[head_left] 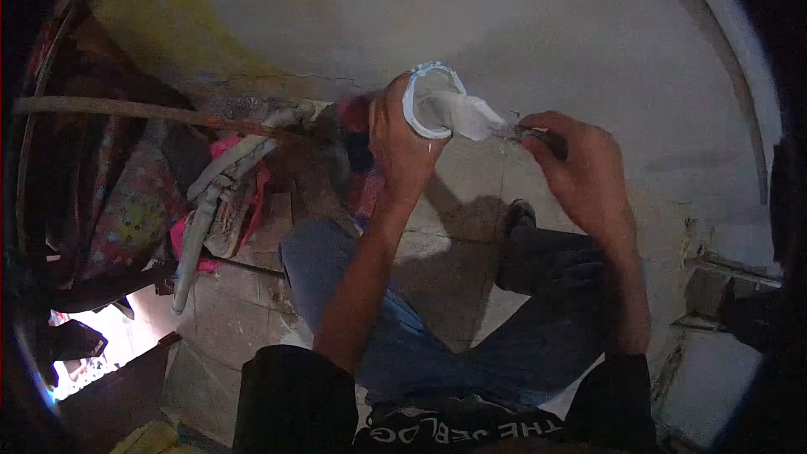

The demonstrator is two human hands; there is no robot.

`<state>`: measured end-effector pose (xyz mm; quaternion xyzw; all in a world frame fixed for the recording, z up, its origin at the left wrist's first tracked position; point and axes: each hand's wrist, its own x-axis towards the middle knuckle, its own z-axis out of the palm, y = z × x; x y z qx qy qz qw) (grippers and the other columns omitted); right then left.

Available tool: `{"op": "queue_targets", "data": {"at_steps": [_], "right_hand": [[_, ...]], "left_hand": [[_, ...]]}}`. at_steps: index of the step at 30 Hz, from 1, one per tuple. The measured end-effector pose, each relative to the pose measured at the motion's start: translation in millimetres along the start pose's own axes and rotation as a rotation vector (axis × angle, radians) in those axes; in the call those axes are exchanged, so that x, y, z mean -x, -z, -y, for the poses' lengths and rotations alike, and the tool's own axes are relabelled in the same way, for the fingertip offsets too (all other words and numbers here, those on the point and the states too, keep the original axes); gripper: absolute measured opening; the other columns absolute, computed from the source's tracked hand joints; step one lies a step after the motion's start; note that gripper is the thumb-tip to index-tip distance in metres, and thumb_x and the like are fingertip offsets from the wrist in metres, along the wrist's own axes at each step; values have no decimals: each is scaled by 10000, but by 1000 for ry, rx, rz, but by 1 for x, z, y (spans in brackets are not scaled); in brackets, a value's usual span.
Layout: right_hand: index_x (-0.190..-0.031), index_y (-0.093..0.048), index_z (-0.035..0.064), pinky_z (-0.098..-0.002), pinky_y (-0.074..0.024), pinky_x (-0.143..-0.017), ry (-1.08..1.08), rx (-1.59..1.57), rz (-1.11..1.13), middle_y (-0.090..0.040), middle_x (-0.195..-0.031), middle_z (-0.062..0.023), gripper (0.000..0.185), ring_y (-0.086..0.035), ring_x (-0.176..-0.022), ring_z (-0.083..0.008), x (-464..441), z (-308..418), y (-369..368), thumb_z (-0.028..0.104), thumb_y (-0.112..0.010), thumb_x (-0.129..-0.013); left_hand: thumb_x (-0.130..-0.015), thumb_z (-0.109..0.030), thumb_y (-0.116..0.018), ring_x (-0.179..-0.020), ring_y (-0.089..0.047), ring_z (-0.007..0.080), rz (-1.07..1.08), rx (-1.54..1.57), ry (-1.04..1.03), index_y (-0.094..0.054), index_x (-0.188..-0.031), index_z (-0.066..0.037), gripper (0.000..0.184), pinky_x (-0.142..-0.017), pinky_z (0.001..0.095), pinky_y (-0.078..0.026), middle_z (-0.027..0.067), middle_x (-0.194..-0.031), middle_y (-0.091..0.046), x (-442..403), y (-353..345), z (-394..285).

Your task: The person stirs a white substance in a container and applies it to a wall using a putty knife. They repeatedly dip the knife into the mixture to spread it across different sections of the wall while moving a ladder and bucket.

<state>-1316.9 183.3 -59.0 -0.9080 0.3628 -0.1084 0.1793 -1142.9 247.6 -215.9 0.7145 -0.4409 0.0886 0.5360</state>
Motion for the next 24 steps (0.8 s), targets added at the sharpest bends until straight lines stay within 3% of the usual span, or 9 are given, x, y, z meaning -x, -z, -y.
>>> {"op": "queue_targets", "data": {"at_steps": [7, 9, 12, 16, 18, 19, 23, 24], "right_hand": [[-1021, -691, 11, -338, -502, -607, -177, -258, 138, -682, -754, -106, 220, -633, -638, -154, -21, -27, 9, 179, -628, -895], [-986, -687, -1, -317, -472, -525, -317, -271, 307, -657, -712, -88, 202, -596, -573, -131, -26, -29, 12, 164, -607, -900], [-986, -669, -27, -309, -455, -521, -285, -297, 462, -627, -704, -81, 250, -555, -559, -118, -25, -45, 3, 186, -568, -902], [-974, -638, -25, -308, -462, -530, -372, -239, 371, -618, -709, -77, 276, -557, -562, -130, -16, -51, -25, 213, -510, -921], [-975, -615, -25, -308, -451, -523, -152, -186, 224, -592, -699, -67, 275, -536, -562, -129, -10, -58, -41, 210, -484, -923], [-952, -609, -17, -299, -428, -517, -316, -199, 270, -548, -669, -43, 261, -505, -561, -122, -4, -49, -37, 204, -473, -923], [-904, -580, 4, -282, -404, -517, -364, -319, 183, -512, -654, -19, 211, -475, -559, -106, 26, -56, -55, 186, -476, -917], [-918, -593, 0, -301, -427, -556, -420, -419, 150, -544, -668, -48, 232, -508, -583, -127, 34, -65, -71, 199, -475, -934]], "left_hand": [[-532, -149, -896, -1154, -508, 350, 14, 63, 102, -460, -1292, -67, 880, -976, 497, -385, 150, -1213, -561, -1, -1, 1], [-548, -146, -886, -1150, -506, 349, -8, 4, -20, -477, -1277, -60, 840, -978, 495, -377, 147, -1220, -559, -2, -3, 5], [-565, -146, -876, -1145, -508, 347, -19, -9, -87, -493, -1261, -53, 800, -973, 488, -381, 148, -1223, -558, -2, -4, 6], [-571, -146, -869, -1146, -509, 353, -51, 33, -94, -500, -1250, -48, 779, -975, 485, -383, 149, -1225, -558, -3, -8, 5], [-564, -143, -870, -1139, -515, 359, 4, 44, -18, -495, -1256, -51, 792, -971, 481, -387, 150, -1225, -559, -3, -5, 5], [-564, -143, -870, -1139, -515, 359, -2, 58, -39, -495, -1256, -51, 792, -971, 481, -387, 150, -1225, -559, -2, -5, 6], [-552, -137, -867, -1149, -510, 375, 16, 104, 54, -484, -1268, -59, 816, -976, 491, -381, 154, -1220, -564, 1, -19, 11], [-546, -133, -860, -1165, -501, 384, 22, 103, 102, -482, -1270, -62, 819, -982, 495, -376, 155, -1217, -568, 1, -21, 11]]}}
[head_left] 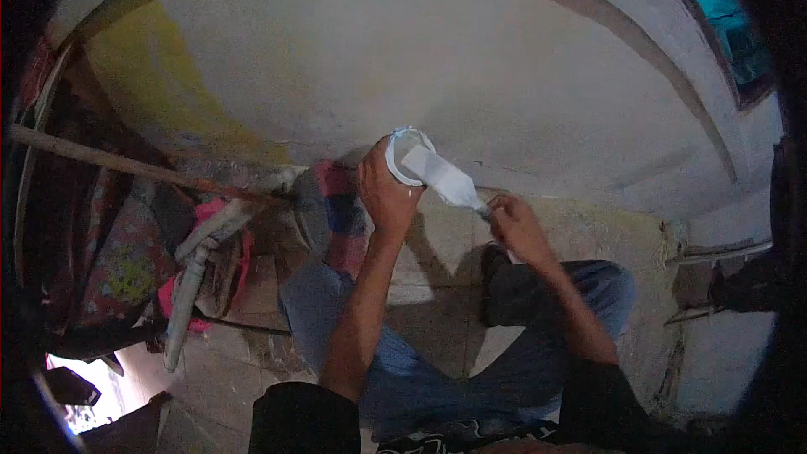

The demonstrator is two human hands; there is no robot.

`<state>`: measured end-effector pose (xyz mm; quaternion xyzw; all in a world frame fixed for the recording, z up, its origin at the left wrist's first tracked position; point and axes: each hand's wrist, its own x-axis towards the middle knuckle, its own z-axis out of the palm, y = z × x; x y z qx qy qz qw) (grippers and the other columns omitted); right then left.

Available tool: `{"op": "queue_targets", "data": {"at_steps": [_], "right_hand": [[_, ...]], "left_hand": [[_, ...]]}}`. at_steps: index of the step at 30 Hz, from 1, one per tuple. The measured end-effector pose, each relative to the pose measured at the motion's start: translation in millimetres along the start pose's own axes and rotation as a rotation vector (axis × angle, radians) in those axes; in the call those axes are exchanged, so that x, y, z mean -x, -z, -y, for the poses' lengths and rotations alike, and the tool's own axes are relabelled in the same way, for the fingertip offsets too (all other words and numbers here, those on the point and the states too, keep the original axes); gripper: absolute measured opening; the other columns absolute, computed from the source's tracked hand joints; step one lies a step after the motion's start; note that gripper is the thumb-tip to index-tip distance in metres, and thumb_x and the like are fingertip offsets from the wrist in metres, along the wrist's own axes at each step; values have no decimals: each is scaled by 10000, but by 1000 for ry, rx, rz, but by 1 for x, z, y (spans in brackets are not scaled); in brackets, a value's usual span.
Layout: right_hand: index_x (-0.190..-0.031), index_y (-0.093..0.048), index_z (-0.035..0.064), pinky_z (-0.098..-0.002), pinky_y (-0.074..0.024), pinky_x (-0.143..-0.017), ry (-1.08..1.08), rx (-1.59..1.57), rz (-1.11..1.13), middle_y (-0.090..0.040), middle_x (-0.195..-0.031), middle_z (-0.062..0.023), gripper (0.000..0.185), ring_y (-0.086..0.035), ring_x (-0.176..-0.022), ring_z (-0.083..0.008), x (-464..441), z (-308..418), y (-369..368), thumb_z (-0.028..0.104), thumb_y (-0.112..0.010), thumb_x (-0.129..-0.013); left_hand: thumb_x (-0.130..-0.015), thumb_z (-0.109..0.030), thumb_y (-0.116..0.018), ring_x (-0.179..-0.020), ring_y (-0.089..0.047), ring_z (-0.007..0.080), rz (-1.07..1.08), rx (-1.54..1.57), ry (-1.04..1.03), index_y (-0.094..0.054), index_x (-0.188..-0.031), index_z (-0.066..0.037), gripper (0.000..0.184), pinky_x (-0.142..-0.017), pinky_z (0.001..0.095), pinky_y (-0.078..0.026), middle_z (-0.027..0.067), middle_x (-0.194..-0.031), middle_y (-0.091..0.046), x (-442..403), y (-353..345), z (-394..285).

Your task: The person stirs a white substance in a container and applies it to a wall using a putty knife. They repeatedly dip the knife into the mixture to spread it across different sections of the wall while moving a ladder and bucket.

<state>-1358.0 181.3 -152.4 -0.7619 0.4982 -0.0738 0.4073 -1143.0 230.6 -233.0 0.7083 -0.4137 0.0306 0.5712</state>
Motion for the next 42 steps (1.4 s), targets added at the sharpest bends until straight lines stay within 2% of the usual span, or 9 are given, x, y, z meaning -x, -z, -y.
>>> {"op": "queue_targets", "data": {"at_steps": [8, 12, 19, 23, 25, 28, 35, 38, 42], "right_hand": [[-1028, -545, -3, -272, -401, -487, 75, -638, -248, -522, -675, -25, 183, -495, -574, -96, 25, -18, -70, 152, -488, -950], [-1008, -535, 3, -260, -386, -445, 460, -809, -461, -533, -687, -40, 140, -492, -534, -98, -2, 15, -38, 122, -499, -943], [-996, -526, 41, -246, -365, -401, 476, -931, -600, -550, -666, -33, 133, -465, -472, -95, -62, 27, -29, 170, -511, -966], [-978, -509, 41, -256, -361, -396, 230, -917, -572, -535, -663, -29, 106, -458, -468, -100, -83, -58, -97, 146, -510, -960], [-966, -500, 43, -252, -343, -397, -88, -853, -534, -492, -639, -5, 109, -434, -470, -90, -78, -91, -124, 152, -501, -961], [-954, -501, 44, -247, -343, -399, -109, -840, -512, -478, -628, 3, 123, -432, -470, -84, -59, -100, -131, 166, -502, -963], [-1029, -527, 23, -230, -346, -386, 393, -967, -804, -550, -663, -20, 216, -449, -472, -68, -22, 20, -39, 215, -579, -945], [-1058, -543, 10, -229, -411, -473, 471, -909, -716, -534, -685, -3, 224, -490, -560, -72, -23, 54, 3, 213, -550, -965], [-989, -553, 16, -246, -375, -396, 339, -930, -773, -554, -659, -27, 207, -481, -491, -83, -62, 34, -14, 219, -568, -953]], "left_hand": [[-555, -99, -861, -1124, -523, 381, 10, 84, 103, -461, -1282, -54, 831, -962, 477, -403, 176, -1205, -560, 5, -16, 7], [-540, -81, -870, -1118, -536, 374, 67, 197, 199, -474, -1259, -49, 822, -954, 463, -419, 170, -1189, -573, 8, -18, 11], [-513, -62, -877, -1079, -566, 362, 86, 228, 151, -491, -1229, -50, 813, -934, 451, -436, 156, -1161, -595, -1, -10, 10], [-514, -54, -870, -1064, -583, 349, 75, 227, 125, -498, -1229, -53, 805, -922, 441, -450, 157, -1145, -602, 2, -13, 14], [-514, -52, -868, -1070, -585, 345, 63, 210, 105, -503, -1226, -51, 800, -925, 441, -452, 159, -1145, -603, 2, -13, 17], [-557, -86, -872, -1122, -573, 322, 125, 197, 160, -474, -1251, -39, 801, -968, 402, -430, 169, -1184, -588, 1, -13, 14], [-546, -95, -874, -1111, -568, 343, 63, 153, 138, -482, -1244, -40, 802, -952, 419, -433, 169, -1170, -592, 3, -15, 9], [-517, -87, -879, -1110, -561, 365, 72, 142, 148, -489, -1231, -44, 815, -941, 430, -433, 171, -1162, -597, 4, -12, 4], [-520, -91, -882, -1101, -569, 359, 101, 161, 125, -476, -1246, -54, 833, -932, 437, -439, 168, -1164, -599, -1, -8, -2]]}}
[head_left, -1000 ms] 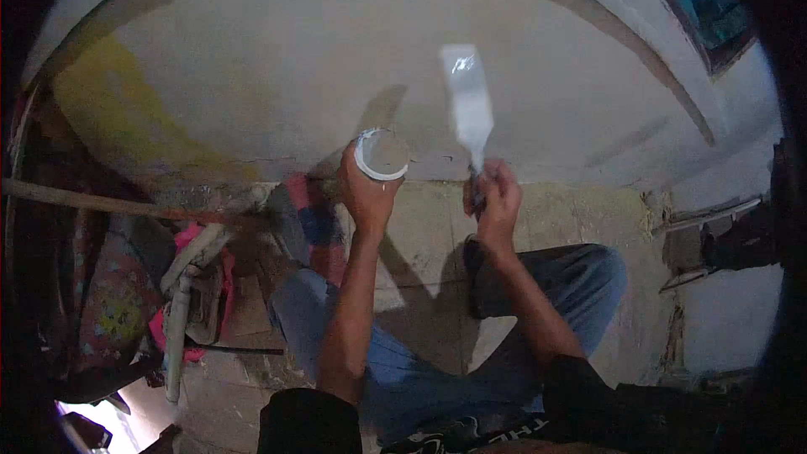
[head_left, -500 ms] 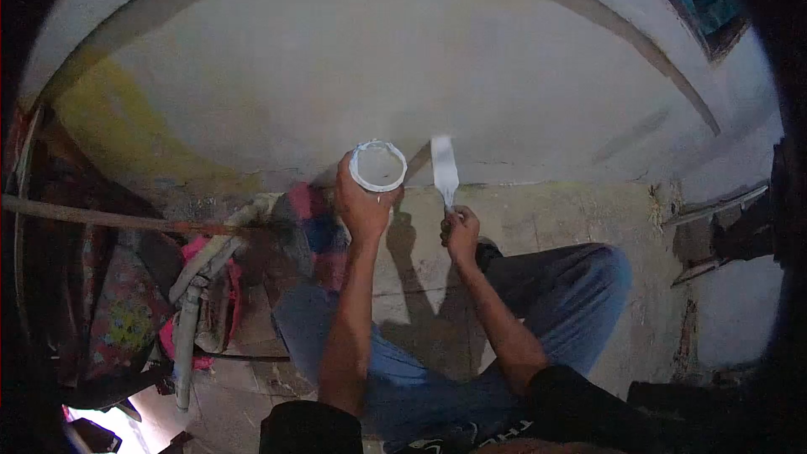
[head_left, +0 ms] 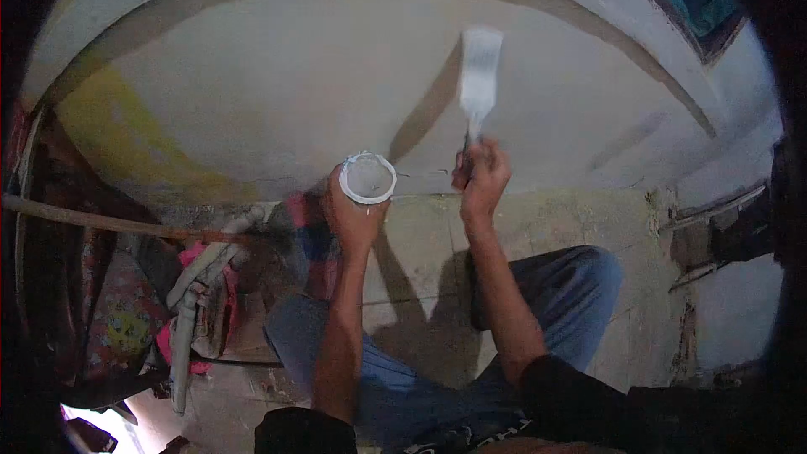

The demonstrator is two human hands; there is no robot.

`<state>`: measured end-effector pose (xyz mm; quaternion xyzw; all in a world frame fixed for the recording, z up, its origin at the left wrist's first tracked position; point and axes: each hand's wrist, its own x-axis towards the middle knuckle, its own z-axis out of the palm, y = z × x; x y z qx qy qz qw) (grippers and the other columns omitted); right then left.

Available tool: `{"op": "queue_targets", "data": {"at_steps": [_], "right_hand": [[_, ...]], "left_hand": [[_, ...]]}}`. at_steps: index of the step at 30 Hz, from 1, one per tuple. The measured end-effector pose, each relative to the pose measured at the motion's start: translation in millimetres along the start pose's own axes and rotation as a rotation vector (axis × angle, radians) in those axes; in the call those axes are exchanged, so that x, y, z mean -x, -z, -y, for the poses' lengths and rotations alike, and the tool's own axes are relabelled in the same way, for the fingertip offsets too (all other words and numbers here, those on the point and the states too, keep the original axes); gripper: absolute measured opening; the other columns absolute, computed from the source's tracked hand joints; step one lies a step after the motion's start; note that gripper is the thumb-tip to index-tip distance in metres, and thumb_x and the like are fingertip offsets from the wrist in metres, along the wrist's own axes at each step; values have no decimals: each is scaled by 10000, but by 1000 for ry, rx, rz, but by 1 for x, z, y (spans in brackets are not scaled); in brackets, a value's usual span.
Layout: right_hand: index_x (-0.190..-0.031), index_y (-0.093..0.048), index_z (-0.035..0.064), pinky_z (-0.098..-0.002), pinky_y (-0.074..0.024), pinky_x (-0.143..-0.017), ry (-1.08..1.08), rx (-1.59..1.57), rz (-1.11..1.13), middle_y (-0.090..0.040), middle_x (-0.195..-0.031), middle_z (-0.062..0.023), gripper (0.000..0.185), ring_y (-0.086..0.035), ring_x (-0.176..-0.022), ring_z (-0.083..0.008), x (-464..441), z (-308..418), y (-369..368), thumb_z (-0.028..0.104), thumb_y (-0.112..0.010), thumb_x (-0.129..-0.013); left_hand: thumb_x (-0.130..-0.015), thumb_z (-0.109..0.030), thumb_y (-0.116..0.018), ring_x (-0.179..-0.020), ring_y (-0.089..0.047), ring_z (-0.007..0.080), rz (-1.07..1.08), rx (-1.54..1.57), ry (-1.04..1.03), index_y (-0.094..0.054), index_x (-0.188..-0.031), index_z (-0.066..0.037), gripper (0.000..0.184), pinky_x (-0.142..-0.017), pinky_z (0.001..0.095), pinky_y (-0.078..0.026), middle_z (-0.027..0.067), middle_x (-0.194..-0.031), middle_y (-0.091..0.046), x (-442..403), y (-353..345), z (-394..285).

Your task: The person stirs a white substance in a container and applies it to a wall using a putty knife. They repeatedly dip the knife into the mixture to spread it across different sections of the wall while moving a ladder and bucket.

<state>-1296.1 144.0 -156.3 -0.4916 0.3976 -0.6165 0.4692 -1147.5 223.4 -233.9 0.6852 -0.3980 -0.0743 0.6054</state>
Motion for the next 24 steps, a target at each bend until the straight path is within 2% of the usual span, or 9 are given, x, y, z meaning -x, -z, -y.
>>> {"op": "queue_targets", "data": {"at_steps": [1, 5, 9, 11, 13, 16, 19, 21, 24], "right_hand": [[-970, -552, 18, -253, -372, -392, -6, 57, 6, -545, -652, -27, 199, -478, -487, -89, 6, -27, 8, 216, -566, -954], [-919, -547, 21, -260, -355, -388, -313, 177, 15, -512, -628, -15, 159, -451, -464, -94, 47, -138, 66, 175, -558, -954], [-929, -553, 14, -259, -347, -381, -336, 37, -45, -505, -618, -13, 154, -441, -448, -86, 76, -102, 62, 165, -564, -952], [-957, -568, 7, -246, -337, -370, -42, -116, -51, -515, -618, -19, 161, -439, -438, -79, 63, -60, 39, 168, -573, -946], [-988, -581, 10, -228, -333, -369, 147, -11, -31, -537, -636, -22, 195, -439, -437, -75, 36, -10, 14, 200, -584, -944], [-1017, -555, 4, -226, -346, -417, 130, -144, 48, -524, -652, -6, 223, -446, -496, -72, -2, 25, -6, 221, -548, -970], [-1003, -561, 9, -235, -362, -427, 24, -130, 91, -519, -646, -4, 232, -459, -503, -78, -19, 20, -5, 239, -544, -975], [-964, -582, 19, -242, -363, -393, -117, -133, 125, -555, -654, -33, 229, -466, -468, -88, -9, -33, 17, 246, -593, -944], [-945, -574, 25, -260, -382, -410, -330, 101, 64, -535, -648, -34, 197, -482, -483, -91, 36, -113, 64, 216, -534, -966]], "left_hand": [[-520, -91, -882, -1101, -569, 359, -4, 4, -3, -476, -1246, -54, 833, -932, 437, -439, 168, -1164, -599, -1, 1, 1], [-562, -99, -870, -1097, -585, 337, -1, -19, 19, -478, -1236, -49, 781, -939, 414, -449, 172, -1160, -602, 0, 2, 5], [-572, -122, -876, -1101, -589, 324, -11, 41, 12, -473, -1238, -48, 781, -943, 409, -452, 164, -1171, -604, 1, -3, 15], [-568, -112, -873, -1098, -580, 338, -16, 37, 6, -482, -1237, -50, 777, -938, 424, -446, 163, -1164, -602, 2, 0, 6], [-563, -102, -870, -1095, -571, 352, -20, 30, 1, -491, -1235, -52, 774, -934, 438, -440, 161, -1157, -601, 1, 3, 2], [-573, -108, -864, -1092, -572, 353, -14, 12, 30, -499, -1227, -51, 752, -934, 439, -440, 159, -1148, -604, 0, 3, 3], [-612, -139, -863, -1119, -581, 315, -5, -32, -33, -463, -1266, -40, 773, -960, 403, -443, 162, -1190, -598, 1, 1, 7], [-606, -142, -869, -1135, -570, 310, -8, -16, 12, -459, -1275, -41, 792, -978, 405, -429, 160, -1205, -590, 1, -1, 8], [-594, -134, -875, -1129, -572, 306, -61, -68, -36, -460, -1276, -40, 804, -984, 411, -425, 154, -1191, -597, 4, -4, 16]]}}
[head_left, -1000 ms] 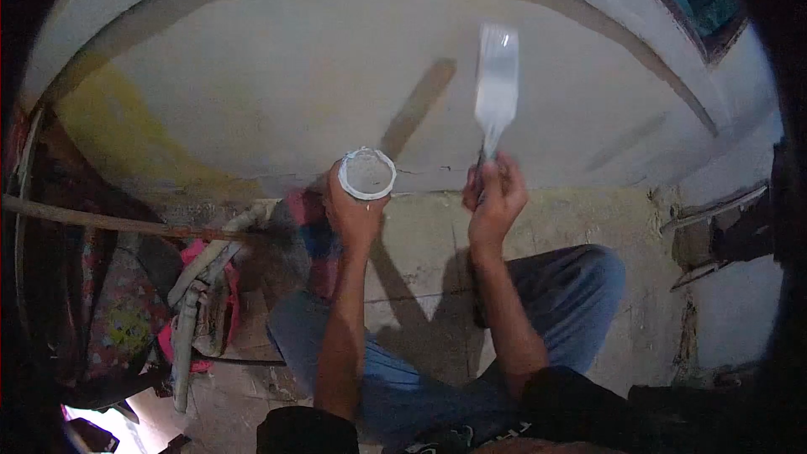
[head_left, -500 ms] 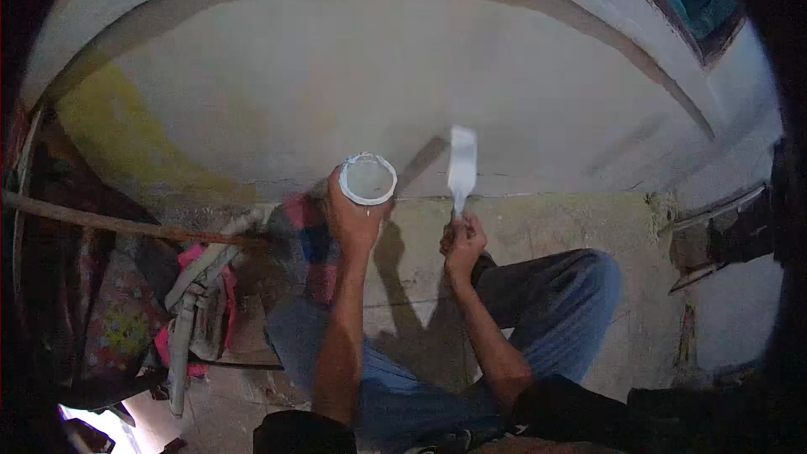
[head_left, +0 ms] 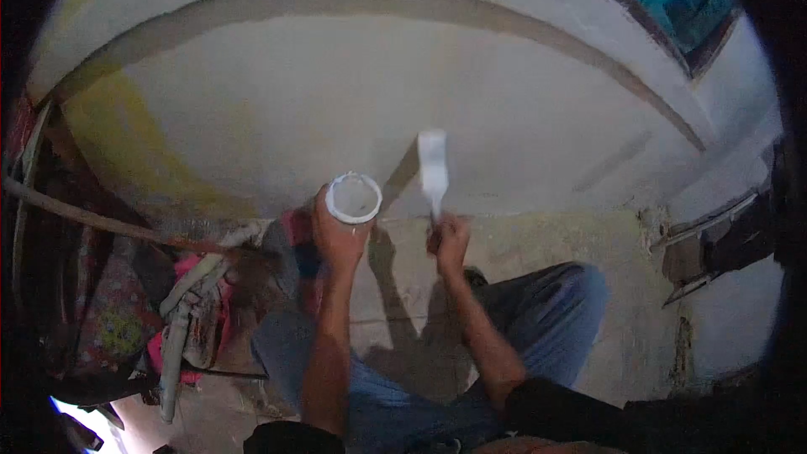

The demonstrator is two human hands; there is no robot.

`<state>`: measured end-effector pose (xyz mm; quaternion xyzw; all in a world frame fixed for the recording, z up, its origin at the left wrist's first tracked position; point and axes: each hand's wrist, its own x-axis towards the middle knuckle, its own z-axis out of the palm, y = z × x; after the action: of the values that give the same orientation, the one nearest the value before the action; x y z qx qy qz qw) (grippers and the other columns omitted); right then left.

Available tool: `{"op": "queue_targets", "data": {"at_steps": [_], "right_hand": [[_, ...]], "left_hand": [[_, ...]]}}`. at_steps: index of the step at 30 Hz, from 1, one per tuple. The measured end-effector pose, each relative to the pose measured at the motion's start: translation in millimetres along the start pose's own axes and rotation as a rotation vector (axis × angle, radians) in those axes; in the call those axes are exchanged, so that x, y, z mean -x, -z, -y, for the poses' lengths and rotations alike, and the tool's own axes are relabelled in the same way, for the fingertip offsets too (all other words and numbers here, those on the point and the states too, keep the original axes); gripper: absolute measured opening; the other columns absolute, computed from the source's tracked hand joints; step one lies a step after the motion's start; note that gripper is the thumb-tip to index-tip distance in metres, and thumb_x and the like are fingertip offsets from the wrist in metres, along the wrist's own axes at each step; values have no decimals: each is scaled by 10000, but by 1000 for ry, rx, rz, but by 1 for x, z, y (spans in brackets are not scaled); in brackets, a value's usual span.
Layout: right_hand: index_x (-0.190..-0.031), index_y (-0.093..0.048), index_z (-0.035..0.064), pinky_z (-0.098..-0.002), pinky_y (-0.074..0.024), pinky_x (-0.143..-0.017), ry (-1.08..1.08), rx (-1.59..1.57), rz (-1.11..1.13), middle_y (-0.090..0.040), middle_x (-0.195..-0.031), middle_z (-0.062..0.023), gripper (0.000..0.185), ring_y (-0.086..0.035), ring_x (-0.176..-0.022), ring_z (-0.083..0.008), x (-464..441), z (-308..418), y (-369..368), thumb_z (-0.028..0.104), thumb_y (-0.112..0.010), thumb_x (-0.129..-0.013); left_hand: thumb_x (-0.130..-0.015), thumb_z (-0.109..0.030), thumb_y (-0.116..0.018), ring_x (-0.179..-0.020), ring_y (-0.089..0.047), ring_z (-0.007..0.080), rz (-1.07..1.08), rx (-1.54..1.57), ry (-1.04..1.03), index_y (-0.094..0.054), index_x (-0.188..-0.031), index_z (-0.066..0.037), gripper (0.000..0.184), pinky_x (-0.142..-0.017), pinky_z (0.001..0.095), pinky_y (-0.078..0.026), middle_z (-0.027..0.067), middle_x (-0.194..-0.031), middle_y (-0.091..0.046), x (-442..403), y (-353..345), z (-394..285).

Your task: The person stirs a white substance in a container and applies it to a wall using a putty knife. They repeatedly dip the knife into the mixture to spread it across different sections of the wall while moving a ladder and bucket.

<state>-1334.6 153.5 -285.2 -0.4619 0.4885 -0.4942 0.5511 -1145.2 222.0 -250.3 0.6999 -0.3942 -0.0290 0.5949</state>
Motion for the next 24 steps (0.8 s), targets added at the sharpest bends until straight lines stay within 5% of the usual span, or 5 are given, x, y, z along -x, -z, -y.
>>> {"op": "queue_targets", "data": {"at_steps": [4, 6, 10, 14, 24], "right_hand": [[-944, -584, 12, -267, -406, -419, -23, -48, 11, -533, -637, -32, 184, -493, -487, -95, 35, -18, 29, 183, -520, -962], [-947, -589, 8, -263, -409, -419, -2, -118, 4, -542, -639, -34, 180, -494, -486, -95, 38, 18, 23, 175, -522, -959], [-1055, -563, -17, -239, -372, -436, 421, -128, 51, -538, -694, -7, 261, -467, -544, -59, 7, 124, -14, 229, -540, -972], [-1022, -576, 0, -254, -403, -429, 391, -224, 112, -566, -659, -27, 219, -503, -509, -94, -20, 173, -41, 207, -561, -951], [-767, -569, 17, -287, -387, -423, -120, 272, 37, -532, -590, -44, 226, -486, -473, -128, 11, -41, 12, 176, -561, -928]], "left_hand": [[-583, -123, -879, -1113, -577, 303, -17, -41, -62, -459, -1274, -39, 813, -970, 414, -432, 149, -1178, -599, 2, -2, -3], [-576, -114, -881, -1112, -576, 302, -28, -22, -18, -468, -1264, -37, 806, -970, 413, -431, 151, -1177, -597, 2, -4, -8], [-564, -100, -880, -1112, -572, 302, 1, -60, 73, -482, -1249, -37, 795, -973, 407, -427, 154, -1183, -591, 1, 2, -23], [-562, -91, -873, -1111, -572, 313, 28, 4, 14, -482, -1254, -27, 797, -970, 405, -424, 153, -1175, -593, 1, 5, -13], [-533, -257, -908, -1150, -536, 371, -26, -116, 73, -519, -1253, -49, 844, -987, 479, -386, 163, -1210, -598, 0, -9, -11]]}}
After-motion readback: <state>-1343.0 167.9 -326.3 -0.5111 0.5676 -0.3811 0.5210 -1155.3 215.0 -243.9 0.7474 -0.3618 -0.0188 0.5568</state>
